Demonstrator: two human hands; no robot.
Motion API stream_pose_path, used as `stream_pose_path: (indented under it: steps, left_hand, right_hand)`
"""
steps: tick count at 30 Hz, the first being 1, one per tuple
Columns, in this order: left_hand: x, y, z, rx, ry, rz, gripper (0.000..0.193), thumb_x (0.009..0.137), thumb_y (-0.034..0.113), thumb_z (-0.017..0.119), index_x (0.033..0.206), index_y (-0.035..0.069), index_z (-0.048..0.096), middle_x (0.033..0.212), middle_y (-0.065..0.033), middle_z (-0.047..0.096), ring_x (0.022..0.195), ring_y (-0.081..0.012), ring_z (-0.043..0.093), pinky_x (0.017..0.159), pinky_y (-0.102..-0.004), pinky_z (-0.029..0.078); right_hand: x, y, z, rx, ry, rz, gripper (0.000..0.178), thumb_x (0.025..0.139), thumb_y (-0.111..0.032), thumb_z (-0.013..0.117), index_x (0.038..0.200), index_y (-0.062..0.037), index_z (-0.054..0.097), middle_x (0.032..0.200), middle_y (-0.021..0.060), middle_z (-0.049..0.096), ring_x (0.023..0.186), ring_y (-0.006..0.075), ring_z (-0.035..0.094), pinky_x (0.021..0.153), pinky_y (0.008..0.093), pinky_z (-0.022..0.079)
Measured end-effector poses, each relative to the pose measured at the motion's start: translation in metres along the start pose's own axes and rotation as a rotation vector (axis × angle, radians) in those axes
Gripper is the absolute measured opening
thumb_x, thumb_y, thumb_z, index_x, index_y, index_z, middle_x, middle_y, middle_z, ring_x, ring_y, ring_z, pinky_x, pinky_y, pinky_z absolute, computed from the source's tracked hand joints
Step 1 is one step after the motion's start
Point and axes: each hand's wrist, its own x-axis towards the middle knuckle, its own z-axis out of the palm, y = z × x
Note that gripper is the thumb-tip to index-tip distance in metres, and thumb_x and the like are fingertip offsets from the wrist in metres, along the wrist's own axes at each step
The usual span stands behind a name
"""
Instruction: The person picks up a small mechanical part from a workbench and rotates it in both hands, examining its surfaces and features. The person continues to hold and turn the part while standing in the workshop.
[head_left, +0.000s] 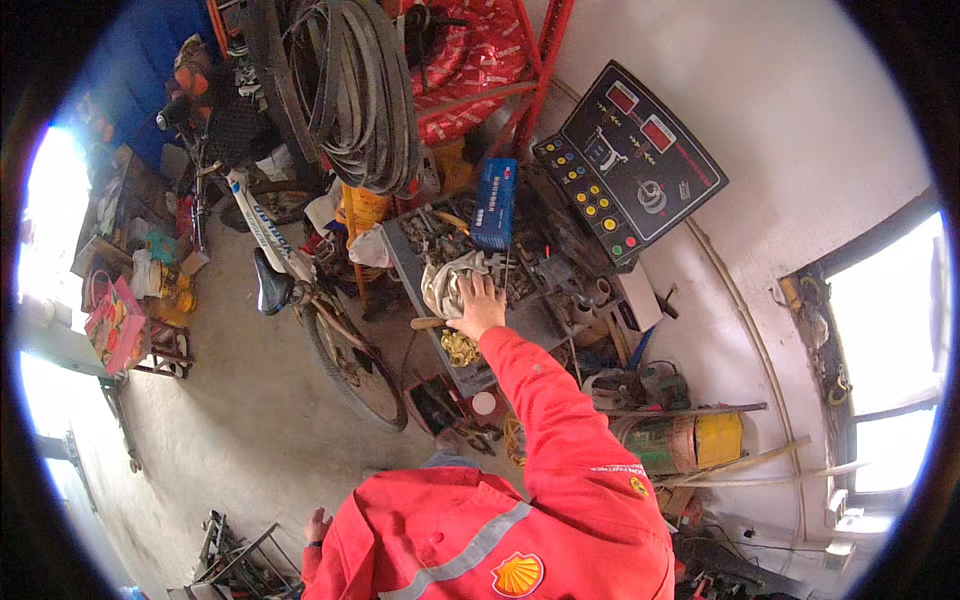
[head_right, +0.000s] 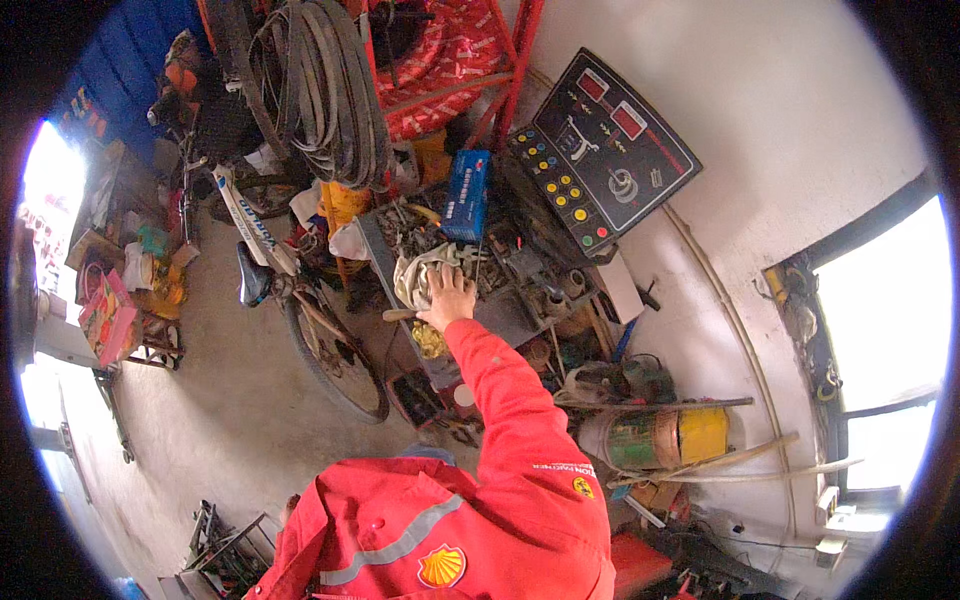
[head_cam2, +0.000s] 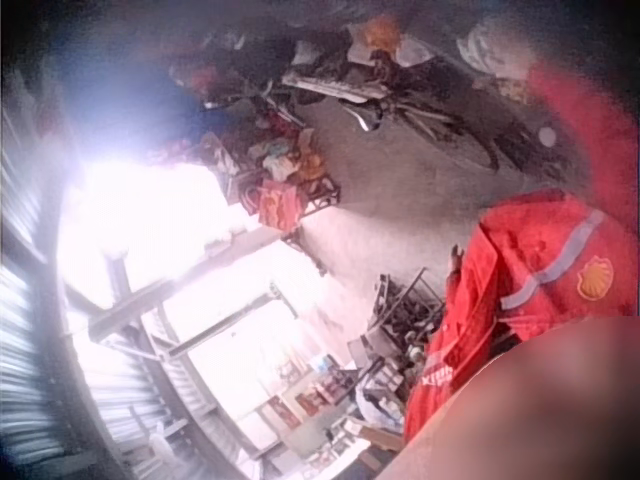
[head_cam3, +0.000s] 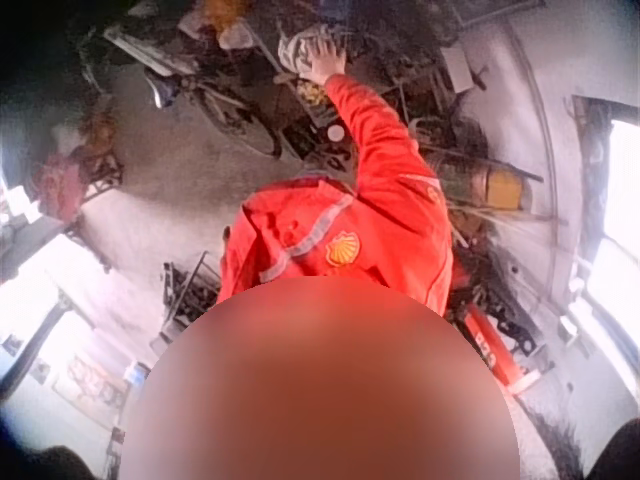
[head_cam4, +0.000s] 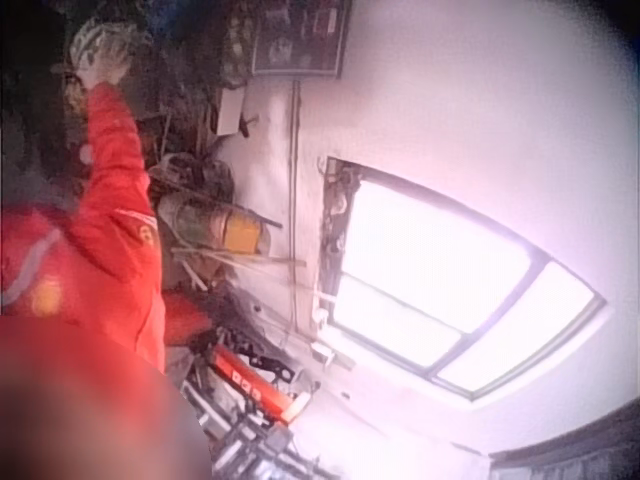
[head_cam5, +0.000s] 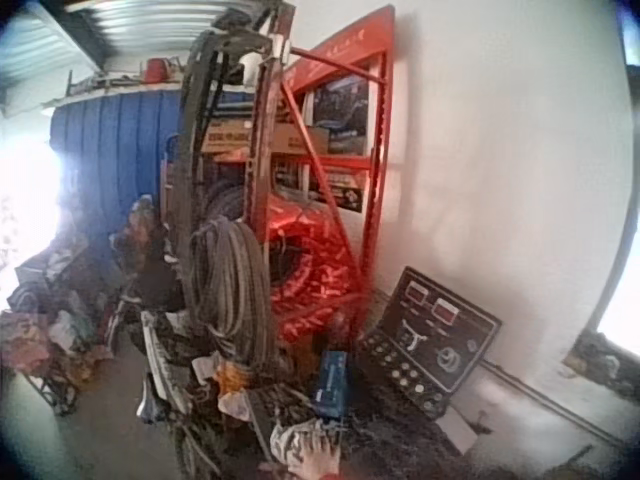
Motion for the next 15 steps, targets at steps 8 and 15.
stream_pose_path:
  steps: [8, 15]
  left_hand:
    - [0.004, 0.015, -0.020, 0.106, 0.073, 0.210, 0.056, 0.084, 0.038, 0.083, 0.133, 0.011, 0.073, 0.150, -0.0140, 0.066, 0.128, -0.0375, 0.066, 0.104, -0.0485, 0.058]
    - [-0.001, -0.003, 0.007, -0.062, 0.134, 0.095, 0.042, 0.089, 0.036, 0.081, 0.121, 0.011, 0.077, 0.134, -0.0127, 0.075, 0.120, -0.0356, 0.070, 0.102, -0.0487, 0.059]
  right_hand:
    - [0.035, 0.052, 0.008, -0.016, 0.230, -0.029, 0.032, 0.100, -0.012, 0.058, 0.129, -0.0090, 0.069, 0.126, 0.0130, 0.067, 0.121, 0.0349, 0.065, 0.101, 0.0478, 0.054]
    - [0.012, 0.045, -0.022, 0.022, 0.280, -0.109, 0.070, 0.089, -0.040, 0.083, 0.147, -0.0091, 0.061, 0.157, 0.0163, 0.054, 0.147, 0.0422, 0.050, 0.119, 0.0587, 0.044]
